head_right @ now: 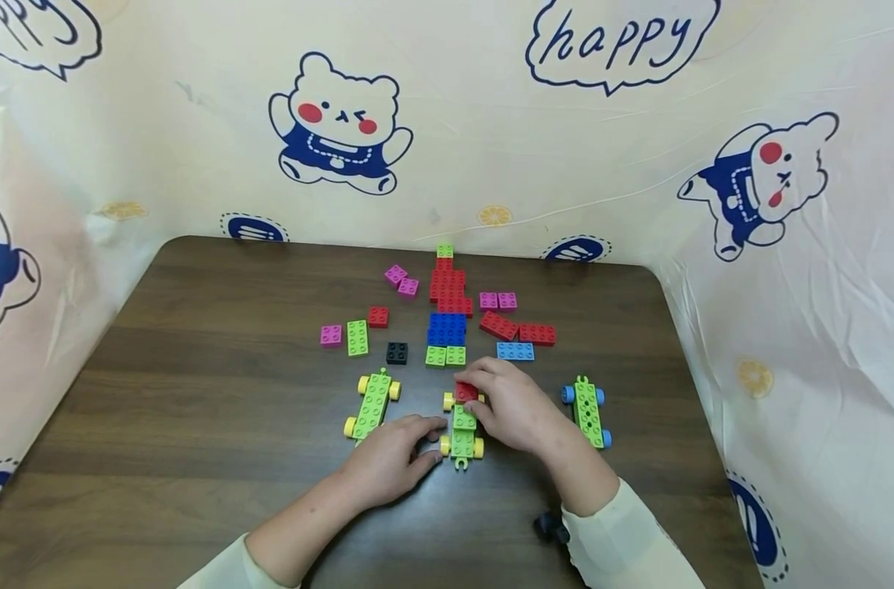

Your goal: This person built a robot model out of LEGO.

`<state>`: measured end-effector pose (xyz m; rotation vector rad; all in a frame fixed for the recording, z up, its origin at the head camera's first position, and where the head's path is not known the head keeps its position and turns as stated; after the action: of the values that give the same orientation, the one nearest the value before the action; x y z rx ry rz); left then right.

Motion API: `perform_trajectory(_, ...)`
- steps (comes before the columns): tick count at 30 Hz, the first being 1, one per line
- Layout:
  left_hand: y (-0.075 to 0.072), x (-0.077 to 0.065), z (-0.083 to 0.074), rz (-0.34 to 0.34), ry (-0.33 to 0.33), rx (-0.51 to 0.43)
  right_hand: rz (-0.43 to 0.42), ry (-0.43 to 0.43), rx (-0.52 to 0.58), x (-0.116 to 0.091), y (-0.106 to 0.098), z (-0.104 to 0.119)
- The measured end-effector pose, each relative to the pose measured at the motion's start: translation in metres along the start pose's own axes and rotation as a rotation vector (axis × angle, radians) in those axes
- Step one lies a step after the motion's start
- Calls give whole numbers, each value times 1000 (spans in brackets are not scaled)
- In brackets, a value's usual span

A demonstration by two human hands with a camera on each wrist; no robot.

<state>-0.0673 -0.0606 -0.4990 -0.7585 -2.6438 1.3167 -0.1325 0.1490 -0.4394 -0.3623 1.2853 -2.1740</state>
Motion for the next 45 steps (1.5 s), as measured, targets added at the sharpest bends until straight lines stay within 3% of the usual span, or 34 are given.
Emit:
perform_trajectory(11,-8,-7,3,-83,36,-44,-17,-21,-9,3,-2,10)
perform_trajectory(23,-33,-22,8,-207,31,-65,-39,-77,-5,18,9,39)
perform_trajectory(37,-56,-35,38,-350,-43,-58,24,-21,77,38,40,64)
perform_trajectory(45,-65,-38,61,-370,-94,-20,87,23,26,45,57,75)
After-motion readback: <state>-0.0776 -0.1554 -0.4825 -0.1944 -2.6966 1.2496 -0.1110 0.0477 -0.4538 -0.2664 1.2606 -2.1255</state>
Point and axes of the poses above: each hand's wrist, its own x-axis towards the middle knuckle, its own y-axis out of the palm, z = x × y, the point moved 2 cm from there along x, towards the middle knuckle, and after that the axes turned 1 degree about z, right-handed, at the moved point
